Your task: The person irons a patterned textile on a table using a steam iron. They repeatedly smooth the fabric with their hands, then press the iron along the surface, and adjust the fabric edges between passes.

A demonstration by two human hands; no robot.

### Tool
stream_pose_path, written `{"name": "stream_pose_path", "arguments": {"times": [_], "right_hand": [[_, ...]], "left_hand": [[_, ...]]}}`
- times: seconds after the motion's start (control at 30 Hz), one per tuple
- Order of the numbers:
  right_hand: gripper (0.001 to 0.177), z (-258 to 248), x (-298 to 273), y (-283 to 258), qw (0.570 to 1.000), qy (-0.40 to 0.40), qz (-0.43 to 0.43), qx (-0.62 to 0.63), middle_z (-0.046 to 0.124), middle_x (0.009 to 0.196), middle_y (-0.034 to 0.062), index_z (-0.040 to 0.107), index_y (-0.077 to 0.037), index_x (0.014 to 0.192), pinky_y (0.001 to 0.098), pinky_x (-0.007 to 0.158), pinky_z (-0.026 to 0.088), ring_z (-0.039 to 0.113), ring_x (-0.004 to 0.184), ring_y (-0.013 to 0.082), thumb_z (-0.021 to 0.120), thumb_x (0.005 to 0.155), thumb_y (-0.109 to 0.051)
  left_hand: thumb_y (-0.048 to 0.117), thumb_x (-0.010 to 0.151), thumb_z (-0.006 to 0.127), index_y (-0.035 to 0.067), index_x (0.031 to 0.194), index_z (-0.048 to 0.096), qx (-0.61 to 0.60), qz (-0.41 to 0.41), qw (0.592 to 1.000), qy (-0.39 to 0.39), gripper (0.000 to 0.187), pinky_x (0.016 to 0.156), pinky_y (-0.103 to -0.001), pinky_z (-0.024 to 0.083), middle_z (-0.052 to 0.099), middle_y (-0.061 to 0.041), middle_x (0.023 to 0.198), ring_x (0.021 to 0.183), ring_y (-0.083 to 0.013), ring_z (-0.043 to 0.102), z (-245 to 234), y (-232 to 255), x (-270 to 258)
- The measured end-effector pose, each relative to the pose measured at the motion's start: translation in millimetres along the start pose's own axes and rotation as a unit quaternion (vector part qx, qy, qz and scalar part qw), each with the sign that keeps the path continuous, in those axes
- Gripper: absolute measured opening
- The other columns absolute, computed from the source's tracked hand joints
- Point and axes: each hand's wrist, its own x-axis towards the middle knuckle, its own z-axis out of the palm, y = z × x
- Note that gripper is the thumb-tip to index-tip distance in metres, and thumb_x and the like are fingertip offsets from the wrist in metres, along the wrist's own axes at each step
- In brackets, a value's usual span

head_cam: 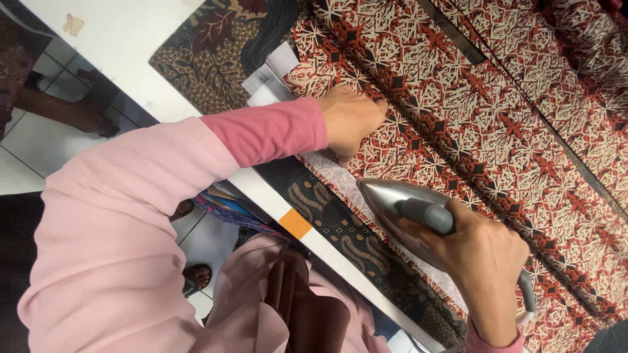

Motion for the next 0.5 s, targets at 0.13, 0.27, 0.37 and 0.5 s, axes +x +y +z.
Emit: {"name": "stream_pose_path", "arguments": {"times": [0.13, 0.27, 0.37, 0.5], "right_hand": [[0.055, -3.6, 14.6, -21.8, 1.000, 0.006, -0.011, 0.016, 0.068, 0.062, 0.0117, 0.078, -0.024, 0.093, 0.0448, 0.049, 0.046, 0.067, 0.054, 0.0343, 0.077, 0.070, -0.074], [0.059, -7.7, 21.0, -30.6, 1.000, 0.000, -0.015, -0.008, 0.069, 0.063, 0.0118, 0.077, -0.024, 0.094, 0.0444, 0.048, 0.047, 0.067, 0.054, 0.0340, 0.076, 0.070, -0.077], [0.059, -9.0, 21.2, -32.3, 1.000, 0.003, -0.015, -0.007, 0.069, 0.064, 0.0113, 0.077, -0.022, 0.092, 0.0445, 0.048, 0.047, 0.068, 0.056, 0.0338, 0.074, 0.071, -0.078], [0.060, -9.2, 20.5, -32.1, 1.000, -0.014, -0.004, -0.015, 0.069, 0.064, 0.0116, 0.077, -0.022, 0.093, 0.0452, 0.050, 0.049, 0.068, 0.057, 0.0343, 0.074, 0.071, -0.078]], "left_hand": [[0.025, 0.052, 0.100, -0.004, 0.131, 0.050, 0.001, 0.010, 1.000, 0.030, 0.098, 0.085, -0.046, 0.050, 0.074, -0.014, 0.100, 0.099, -0.0332, 0.071, -7.2, -16.5, -12.2], [0.026, 0.051, 0.099, 0.010, 0.115, 0.065, -0.070, -0.006, 0.998, 0.004, 0.075, 0.084, -0.043, 0.051, 0.075, -0.008, 0.095, 0.096, -0.0286, 0.071, -26.0, -56.5, -34.4], [0.021, 0.052, 0.099, 0.010, 0.112, 0.067, -0.102, 0.028, 0.994, 0.028, 0.069, 0.079, -0.043, 0.053, 0.074, -0.008, 0.096, 0.094, -0.0284, 0.070, -32.2, -80.0, -45.1], [0.016, 0.052, 0.097, 0.012, 0.114, 0.066, -0.143, 0.005, 0.990, 0.006, 0.069, 0.076, -0.042, 0.054, 0.073, -0.007, 0.099, 0.092, -0.0260, 0.070, -32.7, -91.9, -43.3]]}}
